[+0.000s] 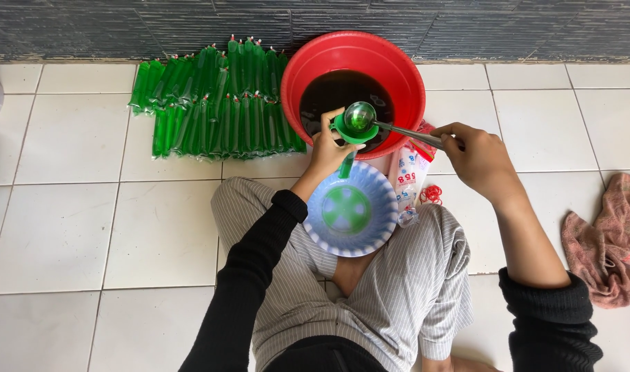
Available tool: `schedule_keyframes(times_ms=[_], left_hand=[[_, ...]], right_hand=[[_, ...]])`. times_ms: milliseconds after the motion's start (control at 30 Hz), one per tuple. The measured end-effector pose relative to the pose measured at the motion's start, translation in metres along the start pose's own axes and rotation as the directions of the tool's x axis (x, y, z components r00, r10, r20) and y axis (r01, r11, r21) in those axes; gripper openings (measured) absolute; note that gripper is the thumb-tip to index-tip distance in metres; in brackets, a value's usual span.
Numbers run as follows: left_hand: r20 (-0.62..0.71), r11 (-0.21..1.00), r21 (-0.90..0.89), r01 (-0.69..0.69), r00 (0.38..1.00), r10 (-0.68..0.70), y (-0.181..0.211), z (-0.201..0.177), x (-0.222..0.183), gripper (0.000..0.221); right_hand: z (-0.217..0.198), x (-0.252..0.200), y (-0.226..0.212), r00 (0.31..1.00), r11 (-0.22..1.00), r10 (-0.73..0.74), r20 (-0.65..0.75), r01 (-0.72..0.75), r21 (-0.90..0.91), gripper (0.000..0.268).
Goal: The person fills small plastic sleeves with a dark liquid from a bucket using a funnel and a ladle, then ties each sleeve closed with a rubber band.
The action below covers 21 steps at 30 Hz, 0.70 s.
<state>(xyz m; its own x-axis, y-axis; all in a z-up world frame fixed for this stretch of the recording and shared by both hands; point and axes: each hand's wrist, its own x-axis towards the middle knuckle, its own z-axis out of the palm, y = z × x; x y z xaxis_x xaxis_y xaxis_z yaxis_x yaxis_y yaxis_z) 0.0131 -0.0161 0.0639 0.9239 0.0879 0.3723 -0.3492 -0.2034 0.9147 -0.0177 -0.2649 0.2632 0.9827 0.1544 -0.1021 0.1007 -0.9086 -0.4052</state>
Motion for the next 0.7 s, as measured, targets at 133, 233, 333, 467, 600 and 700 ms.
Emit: schedule_keyframes(times_ms=[133,233,333,467,600,700], left_hand=[[-0.008,1.0,-0.028,-0.005,1.0,0.005,0.014,-0.003,0.001,0.081],[-0.006,1.0,0.022,-0.01,1.0,0.01,0.014,-0.004,-0.001,0.083],[-0.005,1.0,-0.003,0.007,1.0,-0.007,0.014,-0.005,0.001,0.083],[-0.003,1.0,0.003,0.013,1.0,-0.013,0.008,-0.005,0.001,0.083],[0.005,0.999,-0.014,0.042,0.999,-0.042,0.0,-0.003,0.002,0.083],[-0.007,0.999,0.021,0.041,0.999,-0.041,-0.003,-0.002,0.002,0.084]], right_hand=[[0.002,0.007,0.01,1.0,1.0,0.022,0.021,-0.022,0.015,0.029],[0.006,0.011,0.02,0.998,0.991,0.042,0.036,-0.046,0.123,0.027],[0.004,0.01,0.017,0.999,0.99,0.019,0.034,-0.024,0.136,0.026],[0.009,0.011,0.02,1.0,0.995,0.006,0.012,-0.007,0.096,0.025],[0.018,0.016,0.033,1.0,0.996,-0.025,-0.012,0.026,0.085,0.023],[0.02,0.017,0.037,0.999,0.995,-0.025,-0.025,0.028,0.091,0.023]])
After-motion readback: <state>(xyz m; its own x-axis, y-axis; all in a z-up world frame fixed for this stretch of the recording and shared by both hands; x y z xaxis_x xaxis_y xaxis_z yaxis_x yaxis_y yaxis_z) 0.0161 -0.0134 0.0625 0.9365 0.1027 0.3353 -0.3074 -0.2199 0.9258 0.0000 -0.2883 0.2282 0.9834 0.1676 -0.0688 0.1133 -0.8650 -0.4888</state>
